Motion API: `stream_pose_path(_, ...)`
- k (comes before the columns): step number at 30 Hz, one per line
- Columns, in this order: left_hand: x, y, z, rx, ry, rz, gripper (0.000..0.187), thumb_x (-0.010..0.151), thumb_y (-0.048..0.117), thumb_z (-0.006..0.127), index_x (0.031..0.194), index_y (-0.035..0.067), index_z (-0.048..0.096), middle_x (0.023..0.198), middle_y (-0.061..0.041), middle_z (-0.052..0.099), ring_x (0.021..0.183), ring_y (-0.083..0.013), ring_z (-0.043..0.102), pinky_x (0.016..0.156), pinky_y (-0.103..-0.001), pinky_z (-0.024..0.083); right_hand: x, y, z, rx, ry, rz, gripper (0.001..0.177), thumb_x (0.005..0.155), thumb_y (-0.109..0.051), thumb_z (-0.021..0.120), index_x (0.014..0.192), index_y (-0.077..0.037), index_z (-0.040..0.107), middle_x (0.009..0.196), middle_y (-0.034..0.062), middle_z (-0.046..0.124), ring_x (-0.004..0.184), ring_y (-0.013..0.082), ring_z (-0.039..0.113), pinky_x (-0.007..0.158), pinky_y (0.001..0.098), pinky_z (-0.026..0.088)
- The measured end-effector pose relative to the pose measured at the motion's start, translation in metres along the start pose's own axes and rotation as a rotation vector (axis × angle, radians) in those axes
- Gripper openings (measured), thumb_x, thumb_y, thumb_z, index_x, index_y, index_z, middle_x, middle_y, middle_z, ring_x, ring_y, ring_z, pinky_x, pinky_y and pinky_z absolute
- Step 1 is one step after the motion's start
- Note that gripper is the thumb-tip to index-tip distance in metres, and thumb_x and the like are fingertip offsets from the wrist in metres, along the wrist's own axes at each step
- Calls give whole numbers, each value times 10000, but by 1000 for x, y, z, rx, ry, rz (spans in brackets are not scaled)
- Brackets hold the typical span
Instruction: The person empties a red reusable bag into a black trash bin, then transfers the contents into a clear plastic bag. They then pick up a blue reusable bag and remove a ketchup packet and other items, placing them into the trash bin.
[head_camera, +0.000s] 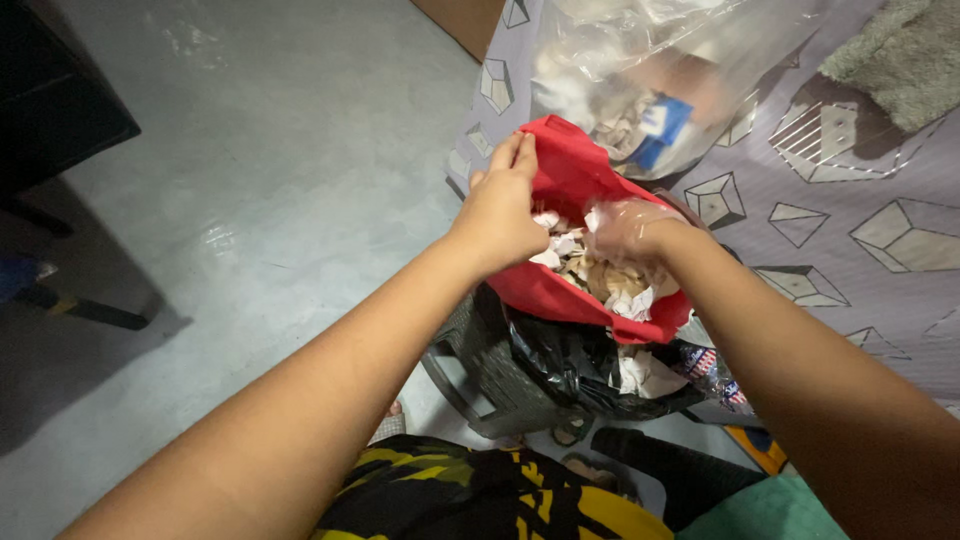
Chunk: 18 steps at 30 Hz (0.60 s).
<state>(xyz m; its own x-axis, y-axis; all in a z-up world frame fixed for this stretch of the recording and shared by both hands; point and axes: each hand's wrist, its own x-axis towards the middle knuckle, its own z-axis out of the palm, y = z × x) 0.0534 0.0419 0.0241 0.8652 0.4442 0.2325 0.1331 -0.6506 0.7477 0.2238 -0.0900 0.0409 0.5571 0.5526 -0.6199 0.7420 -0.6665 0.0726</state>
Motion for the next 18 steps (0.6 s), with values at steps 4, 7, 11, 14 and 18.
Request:
stream_pose_path(4,2,-3,-1,-25,-3,-57,1049,623,70,721,1561,-28,262,1618,-204,307,1271,-527,480,1095,-441,437,11,-1,5,70,19,-55,426,900,-375,651,1170,-57,731,996,201,771,873,326,759,765,451,593)
stream_pose_path(7,2,-11,-1,-19,10,-52,1053,621,87,737,1549,-47,257,1603,-228,303,1265,-535,481,1093,-448,432,34,-4,12,104,9,-99,409,907,-364,653,1167,-58,731,996,193,765,866,314,743,759,446,582)
stream_pose_path(11,-1,-24,-2,30,61,-12,1038,641,115,751,1538,-86,268,1581,-274,319,1310,-530,474,1112,-462,422,81,-15,26,122,-48,-127,387,917,-348,656,1163,-60,732,996,183,757,857,298,721,751,440,568)
stream_pose_path(14,-5,-28,-2,52,82,28,1046,624,114,759,1524,-106,274,1558,-297,329,1340,-529,455,1126,-467,406,122,-21,39,161,-94,-122,370,925,-336,658,1160,-61,732,997,175,751,851,286,705,744,435,557)
stream_pose_path(18,-9,-24,-4,46,4,-56,1062,614,110,758,1530,-80,257,1580,-268,308,1322,-531,444,1126,-460,392,173,-18,62,261,-109,-99,348,935,-321,660,1156,-62,733,997,165,744,842,269,683,736,429,543)
